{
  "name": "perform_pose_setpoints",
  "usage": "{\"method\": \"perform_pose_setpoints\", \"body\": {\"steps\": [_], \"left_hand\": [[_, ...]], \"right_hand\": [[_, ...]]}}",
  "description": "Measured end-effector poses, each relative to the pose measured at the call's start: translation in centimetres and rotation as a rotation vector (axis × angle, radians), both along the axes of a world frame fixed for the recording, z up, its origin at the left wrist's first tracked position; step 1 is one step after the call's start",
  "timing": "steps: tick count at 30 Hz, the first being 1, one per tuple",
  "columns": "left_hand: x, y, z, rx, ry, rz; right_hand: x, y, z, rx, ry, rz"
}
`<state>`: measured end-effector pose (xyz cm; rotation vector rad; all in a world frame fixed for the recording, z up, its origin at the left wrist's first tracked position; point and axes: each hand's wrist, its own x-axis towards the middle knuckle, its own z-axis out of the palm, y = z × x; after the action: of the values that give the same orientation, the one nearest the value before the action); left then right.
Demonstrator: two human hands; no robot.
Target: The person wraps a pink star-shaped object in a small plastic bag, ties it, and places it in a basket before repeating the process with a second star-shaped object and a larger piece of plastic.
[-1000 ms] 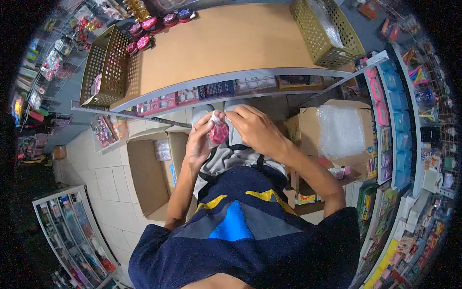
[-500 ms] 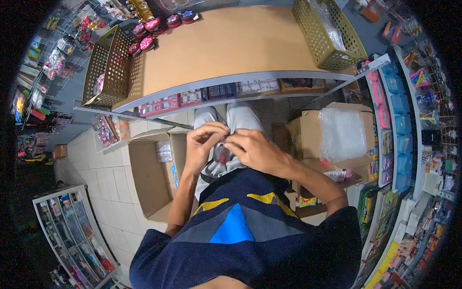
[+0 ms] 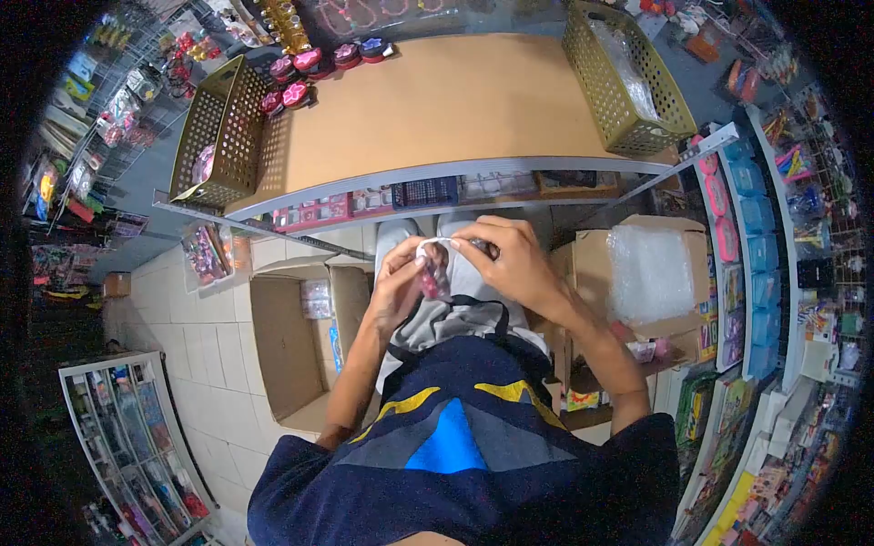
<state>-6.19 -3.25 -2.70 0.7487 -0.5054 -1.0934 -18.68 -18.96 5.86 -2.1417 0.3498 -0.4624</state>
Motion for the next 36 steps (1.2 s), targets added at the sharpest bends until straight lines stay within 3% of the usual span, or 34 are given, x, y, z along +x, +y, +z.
{"method": "perform_pose_setpoints", "body": {"steps": [4,7,10,14,16,19,22,25,30,34,36], "left_hand": [[-1.7,0.4,-0.4,0.056,0.341,0.125],[-1.8,0.2,-0.5,0.131,0.293,0.168],[-1.4,0.1,0.2,0.208,-0.216,0.228],[-1.2,0.3,2.9,0.33,-0.859,0.311],[-1.1,0.2,3.0,0.334,-1.155,0.412],[-0.8,-0.1,3.9,0.28,-1.46,0.513],[-1.0,0.0,3.9,0.304,-1.521,0.457],[-0.5,0.2,3.6,0.333,-1.525,0.36],[-0.4,-0.1,2.5,0.362,-1.186,0.254],[-2.0,-0.6,2.5,0.477,-0.96,0.458],[-3.0,-0.5,2.3,0.438,-0.717,0.528]], "right_hand": [[-0.4,1.0,-1.1,0.005,-0.031,-0.001],[-0.3,2.1,-2.5,-0.178,-0.101,0.032],[-0.8,2.1,-2.0,-0.33,-0.005,0.146],[-0.4,1.4,-0.8,-0.141,0.1,0.155],[0.1,1.7,-1.7,-0.128,0.03,0.092],[0.6,2.0,-1.6,-0.051,0.02,0.033],[0.9,2.1,-2.5,-0.008,0.015,-0.021],[0.7,2.2,-4.3,0.002,0.052,-0.04],[0.1,2.3,-4.8,-0.033,0.075,-0.052],[0.4,2.4,-4.3,-0.066,-0.023,-0.064],[0.4,2.2,-4.2,-0.09,-0.05,-0.05]]}}
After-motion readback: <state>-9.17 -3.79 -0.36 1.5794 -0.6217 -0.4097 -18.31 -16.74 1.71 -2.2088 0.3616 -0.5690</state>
